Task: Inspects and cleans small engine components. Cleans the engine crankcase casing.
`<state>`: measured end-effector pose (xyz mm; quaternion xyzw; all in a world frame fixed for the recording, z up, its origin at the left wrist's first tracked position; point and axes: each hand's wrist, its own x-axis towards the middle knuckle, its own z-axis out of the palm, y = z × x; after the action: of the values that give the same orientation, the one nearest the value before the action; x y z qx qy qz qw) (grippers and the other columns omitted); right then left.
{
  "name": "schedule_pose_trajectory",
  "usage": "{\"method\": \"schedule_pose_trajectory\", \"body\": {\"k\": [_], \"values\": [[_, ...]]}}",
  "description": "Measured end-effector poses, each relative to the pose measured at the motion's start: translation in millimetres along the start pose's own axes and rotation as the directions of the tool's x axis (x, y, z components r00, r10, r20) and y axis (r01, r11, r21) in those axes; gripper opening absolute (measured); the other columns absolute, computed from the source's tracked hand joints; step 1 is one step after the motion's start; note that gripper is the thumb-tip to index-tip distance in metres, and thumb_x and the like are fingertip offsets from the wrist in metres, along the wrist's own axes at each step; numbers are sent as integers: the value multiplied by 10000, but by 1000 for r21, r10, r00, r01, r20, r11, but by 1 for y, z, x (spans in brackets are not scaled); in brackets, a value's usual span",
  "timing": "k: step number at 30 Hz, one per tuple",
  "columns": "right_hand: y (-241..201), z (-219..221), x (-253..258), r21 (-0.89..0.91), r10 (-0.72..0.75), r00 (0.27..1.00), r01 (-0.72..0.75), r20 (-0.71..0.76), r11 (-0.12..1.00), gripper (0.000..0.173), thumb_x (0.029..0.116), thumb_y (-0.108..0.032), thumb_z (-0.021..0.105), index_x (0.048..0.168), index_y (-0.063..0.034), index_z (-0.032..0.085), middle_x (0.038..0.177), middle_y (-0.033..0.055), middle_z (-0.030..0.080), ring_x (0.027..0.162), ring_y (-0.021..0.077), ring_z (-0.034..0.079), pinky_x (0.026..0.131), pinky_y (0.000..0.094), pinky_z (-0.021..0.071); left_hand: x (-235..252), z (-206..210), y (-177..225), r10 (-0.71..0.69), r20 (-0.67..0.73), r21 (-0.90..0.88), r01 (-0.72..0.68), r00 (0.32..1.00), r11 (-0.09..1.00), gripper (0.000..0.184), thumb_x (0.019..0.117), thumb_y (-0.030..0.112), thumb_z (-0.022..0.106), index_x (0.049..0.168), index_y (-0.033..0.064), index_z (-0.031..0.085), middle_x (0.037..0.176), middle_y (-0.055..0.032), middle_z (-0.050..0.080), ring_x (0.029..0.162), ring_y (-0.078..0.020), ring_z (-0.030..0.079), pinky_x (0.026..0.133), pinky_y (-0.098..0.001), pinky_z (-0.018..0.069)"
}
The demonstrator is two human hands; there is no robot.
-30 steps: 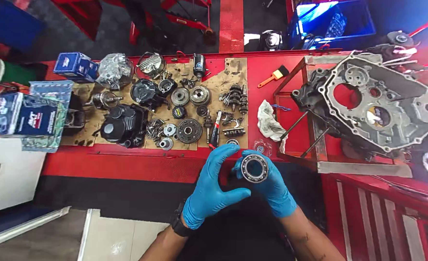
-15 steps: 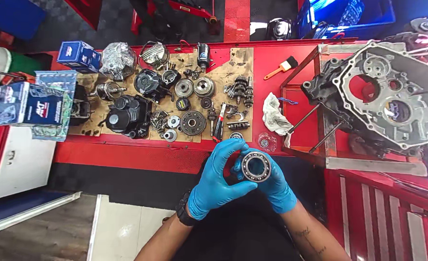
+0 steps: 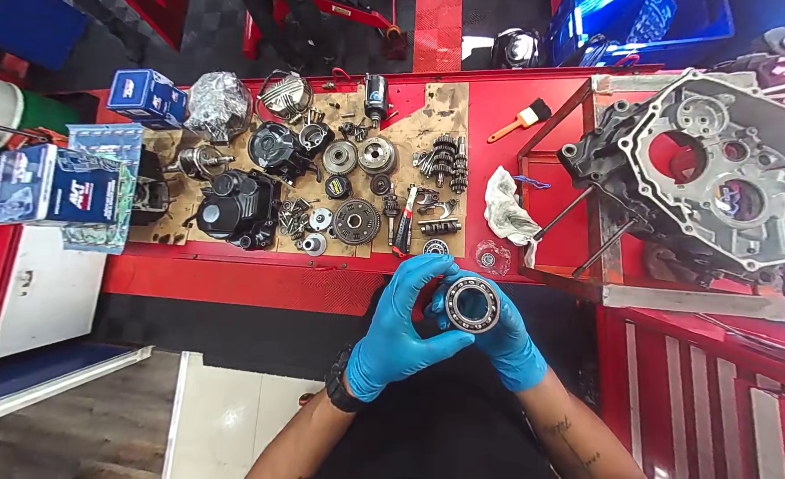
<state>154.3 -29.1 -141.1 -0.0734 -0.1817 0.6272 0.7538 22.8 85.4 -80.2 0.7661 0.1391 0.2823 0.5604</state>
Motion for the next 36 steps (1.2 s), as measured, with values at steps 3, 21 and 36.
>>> {"method": "schedule_pose_trajectory", "body": {"k": [3,21,36], "values": [[1,0,0,-7,-5,1000,5,-19,1000,485,981,-407,640,1363,-108,633,1228,100,696,1074,183,679,920,329,563,-1,0,-1,-8,-4,-12,8,1000,1000,748,777,206,869,1405,17,511,1357,-129,590,1312,-233,534,1153,-397,434],[1,-80,-73,-578,185,714,-668,-675,468,516,866,-140,761,1357,-89,612,1225,87,680,1017,168,692,879,339,596,-54,-73,-32,-308,-163,38,318,937,947,565,928,345,719,1418,115,556,1361,-43,635,1280,-225,585,1130,-400,461],[57,-163,-18,-469,-241,620,-748,-747,-469,554,901,-279,720,1389,-45,597,1247,251,627,1109,417,634,961,593,479,-54,-57,-40,-349,-110,8,352,931,936,563,941,265,689,1423,23,529,1346,-80,642,1261,-225,604,1120,-390,476]]}}
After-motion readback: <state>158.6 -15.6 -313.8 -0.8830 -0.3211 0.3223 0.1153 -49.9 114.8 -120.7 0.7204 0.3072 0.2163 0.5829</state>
